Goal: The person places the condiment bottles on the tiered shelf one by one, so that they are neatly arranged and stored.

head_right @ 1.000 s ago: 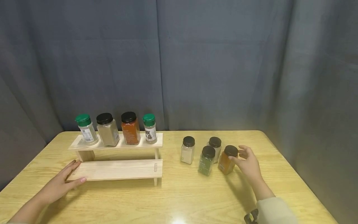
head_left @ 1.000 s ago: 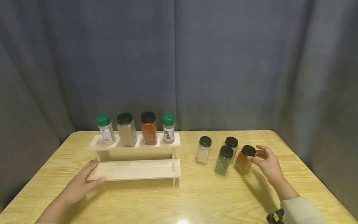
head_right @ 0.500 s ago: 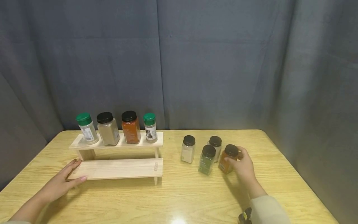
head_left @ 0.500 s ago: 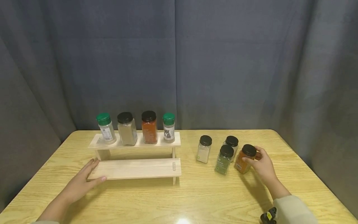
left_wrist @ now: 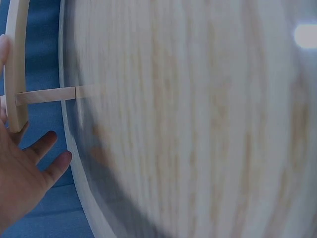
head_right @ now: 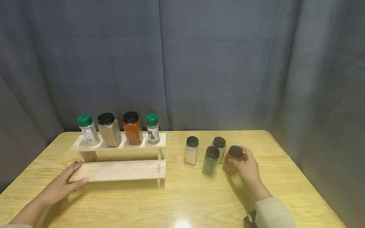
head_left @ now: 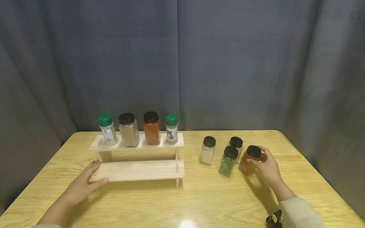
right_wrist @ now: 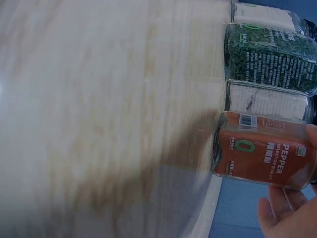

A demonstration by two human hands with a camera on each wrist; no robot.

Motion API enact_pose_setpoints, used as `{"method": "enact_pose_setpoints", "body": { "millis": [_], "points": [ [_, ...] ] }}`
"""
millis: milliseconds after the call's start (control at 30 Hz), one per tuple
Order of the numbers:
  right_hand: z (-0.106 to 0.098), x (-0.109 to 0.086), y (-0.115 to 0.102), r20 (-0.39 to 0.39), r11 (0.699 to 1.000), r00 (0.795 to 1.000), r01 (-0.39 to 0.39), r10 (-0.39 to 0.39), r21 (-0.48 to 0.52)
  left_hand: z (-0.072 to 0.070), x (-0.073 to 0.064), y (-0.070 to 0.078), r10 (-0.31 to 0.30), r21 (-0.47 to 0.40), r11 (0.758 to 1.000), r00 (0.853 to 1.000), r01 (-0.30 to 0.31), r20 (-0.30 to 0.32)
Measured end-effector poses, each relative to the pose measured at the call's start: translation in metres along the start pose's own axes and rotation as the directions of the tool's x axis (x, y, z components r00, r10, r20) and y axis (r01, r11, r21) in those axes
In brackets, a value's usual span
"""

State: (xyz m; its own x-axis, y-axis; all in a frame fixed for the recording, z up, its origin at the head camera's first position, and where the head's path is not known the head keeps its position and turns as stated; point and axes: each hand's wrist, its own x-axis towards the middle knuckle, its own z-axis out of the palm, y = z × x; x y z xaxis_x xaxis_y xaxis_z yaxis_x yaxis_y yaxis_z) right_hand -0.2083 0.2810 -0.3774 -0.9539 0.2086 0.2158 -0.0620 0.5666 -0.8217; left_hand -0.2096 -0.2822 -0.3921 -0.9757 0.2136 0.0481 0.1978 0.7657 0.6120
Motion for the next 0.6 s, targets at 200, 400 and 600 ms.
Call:
{"method": "enact_pose_setpoints", "body": {
  "millis": [200, 400, 600],
  "points": [
    [-0.0003, -0.0014, -0.0003, 0.018, 1.000, 1.000, -0.009, 0.009, -0.028, -0.0001, -0.0003, -0.0007, 0.005, -0.003, 1.000, 1.000, -0.005, -0.003],
    [0.0002, -0.0017, 0.0005, -0.031, 0.999, 0.999, 0.019, -0.021, -0.044, -0.0006, -0.0005, 0.0014, 0.006, -0.020, 1.000, 1.000, -0.006, 0.007],
    [0.0003, -0.0032, 0.0022, -0.075, 1.000, 0.997, 0.019, -0.020, -0.018, -0.0006, -0.0003, 0.0019, -0.002, -0.028, 1.000, 1.000, 0.002, 0.018]
  ]
}}
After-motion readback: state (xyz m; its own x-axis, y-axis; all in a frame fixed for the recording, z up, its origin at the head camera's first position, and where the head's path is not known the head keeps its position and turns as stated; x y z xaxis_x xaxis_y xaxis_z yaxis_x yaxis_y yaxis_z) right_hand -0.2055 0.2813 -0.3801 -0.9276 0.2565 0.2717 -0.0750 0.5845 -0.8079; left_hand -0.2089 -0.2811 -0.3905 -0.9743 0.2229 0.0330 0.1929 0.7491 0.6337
